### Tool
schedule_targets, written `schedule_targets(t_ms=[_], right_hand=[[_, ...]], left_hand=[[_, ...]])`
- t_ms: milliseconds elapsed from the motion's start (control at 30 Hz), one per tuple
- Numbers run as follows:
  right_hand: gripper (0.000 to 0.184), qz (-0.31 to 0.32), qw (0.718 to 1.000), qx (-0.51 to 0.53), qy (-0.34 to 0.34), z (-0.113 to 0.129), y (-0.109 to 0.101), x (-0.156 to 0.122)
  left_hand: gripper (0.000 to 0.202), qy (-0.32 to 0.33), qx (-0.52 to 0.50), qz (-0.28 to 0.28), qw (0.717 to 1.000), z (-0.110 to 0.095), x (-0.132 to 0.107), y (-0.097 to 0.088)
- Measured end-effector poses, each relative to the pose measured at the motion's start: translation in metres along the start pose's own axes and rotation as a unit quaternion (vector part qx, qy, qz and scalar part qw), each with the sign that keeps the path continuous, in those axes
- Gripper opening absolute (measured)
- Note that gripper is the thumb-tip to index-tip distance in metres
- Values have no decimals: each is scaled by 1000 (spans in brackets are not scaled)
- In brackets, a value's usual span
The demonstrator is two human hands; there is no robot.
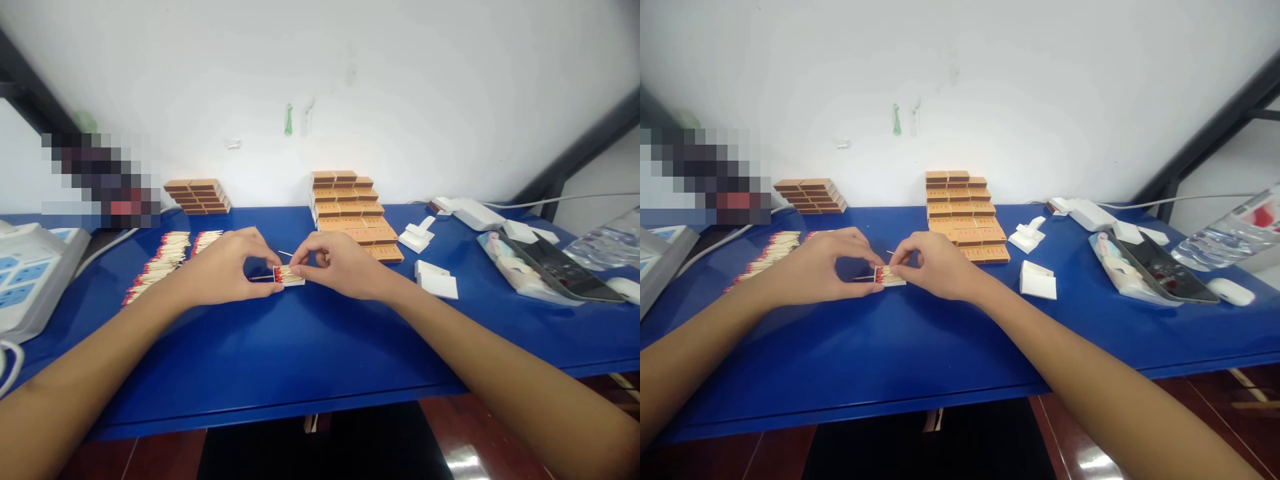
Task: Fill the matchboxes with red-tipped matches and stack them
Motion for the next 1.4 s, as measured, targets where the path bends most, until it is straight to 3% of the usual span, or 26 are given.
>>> schedule_targets(t_ms=[367,533,600,700,800,900,1000,1067,1300,1400], right_hand=[[1,15,995,-92,-27,-1,4,-4],[30,28,993,-113,-27,1,0,-8],[38,46,989,-138,-16,3,0,-9],[34,72,983,-168,-2,5,1,-9],[29,70,980,-184,-1,4,3,-6],[27,56,983,-176,-10,2,4,-4],[27,43,987,-157,-9,1,4,-2],[28,35,988,-150,-3,-1,3,-1],[28,22,989,-145,-10,-4,2,1],[30,20,989,-143,-7,-5,2,2]], left_hand=[[28,12,5,10,1000,0,1,5],[38,12,10,-16,1000,3,-1,-1],[42,0,39,-60,997,14,-2,-15],[39,-35,146,-139,979,45,-2,-51],[40,-85,273,-117,951,85,-1,-87],[46,-119,322,-58,937,122,1,-109],[52,-109,273,-28,955,148,6,-114],[64,-111,237,-39,964,157,11,-114],[82,-122,198,-101,967,166,22,-110],[84,-120,202,-73,969,169,23,-115]])
Point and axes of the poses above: each hand's wrist, its own x-axis towards the middle knuckle, its own y-axis out of the palm, z = x × y, the point moved 3 cm from there along x, towards the middle knuckle, and after that the axes turned 6 degrees about y, right-handed, at the moved point
